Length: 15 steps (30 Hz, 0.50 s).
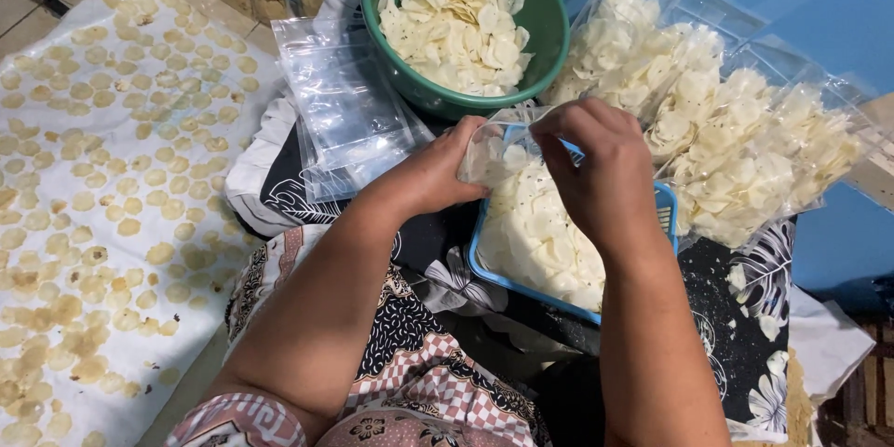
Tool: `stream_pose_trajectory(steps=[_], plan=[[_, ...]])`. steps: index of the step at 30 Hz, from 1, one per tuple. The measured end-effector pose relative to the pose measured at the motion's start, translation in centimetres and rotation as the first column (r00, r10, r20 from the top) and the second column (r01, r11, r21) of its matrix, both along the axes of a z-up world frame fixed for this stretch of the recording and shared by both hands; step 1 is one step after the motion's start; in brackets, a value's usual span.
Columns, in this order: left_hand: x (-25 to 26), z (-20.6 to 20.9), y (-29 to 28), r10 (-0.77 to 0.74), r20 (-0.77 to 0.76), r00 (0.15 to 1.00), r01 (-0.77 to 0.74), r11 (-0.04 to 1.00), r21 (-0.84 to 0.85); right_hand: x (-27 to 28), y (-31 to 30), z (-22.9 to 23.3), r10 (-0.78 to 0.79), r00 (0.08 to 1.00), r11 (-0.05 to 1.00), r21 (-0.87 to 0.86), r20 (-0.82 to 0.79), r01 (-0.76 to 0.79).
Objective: Packaging chips into plastic bags by hand
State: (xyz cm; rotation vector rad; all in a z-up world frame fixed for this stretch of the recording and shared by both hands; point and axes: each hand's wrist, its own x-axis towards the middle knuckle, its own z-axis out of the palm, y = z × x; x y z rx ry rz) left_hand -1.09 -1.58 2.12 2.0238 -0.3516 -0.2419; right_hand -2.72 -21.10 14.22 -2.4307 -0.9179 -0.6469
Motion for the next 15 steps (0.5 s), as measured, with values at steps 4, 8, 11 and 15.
stream_pose_trajectory(steps=[4, 8, 11, 15], plan=[[-0.1, 0.3, 0.4, -0.024, -0.005, 1.000, 0.024, 1.000, -0.012, 1.2, 0.9, 0.9, 0.001, 0.999, 0.957, -0.290, -0.054, -0.016], [0.3, -0.6, 0.2, -0.023, -0.013, 1.000, 0.023, 1.000, -0.015, 2.2, 1.9, 1.4, -0.025, 0.978, 0.913, -0.404, -0.205, -0.062], [0.2, -0.8, 0.3, -0.028, 0.000, 1.000, 0.028, 1.000, -0.003, 2.4, 2.3, 1.5, -0.043, 0.954, 0.893, -0.440, -0.296, -0.096], [-0.4, 0.2, 0.3, -0.045, 0.007, 0.999, 0.045, 0.999, 0.008, 3.6, 2.5, 2.0, -0.042, 0.917, 0.801, -0.562, -0.396, -0.206]])
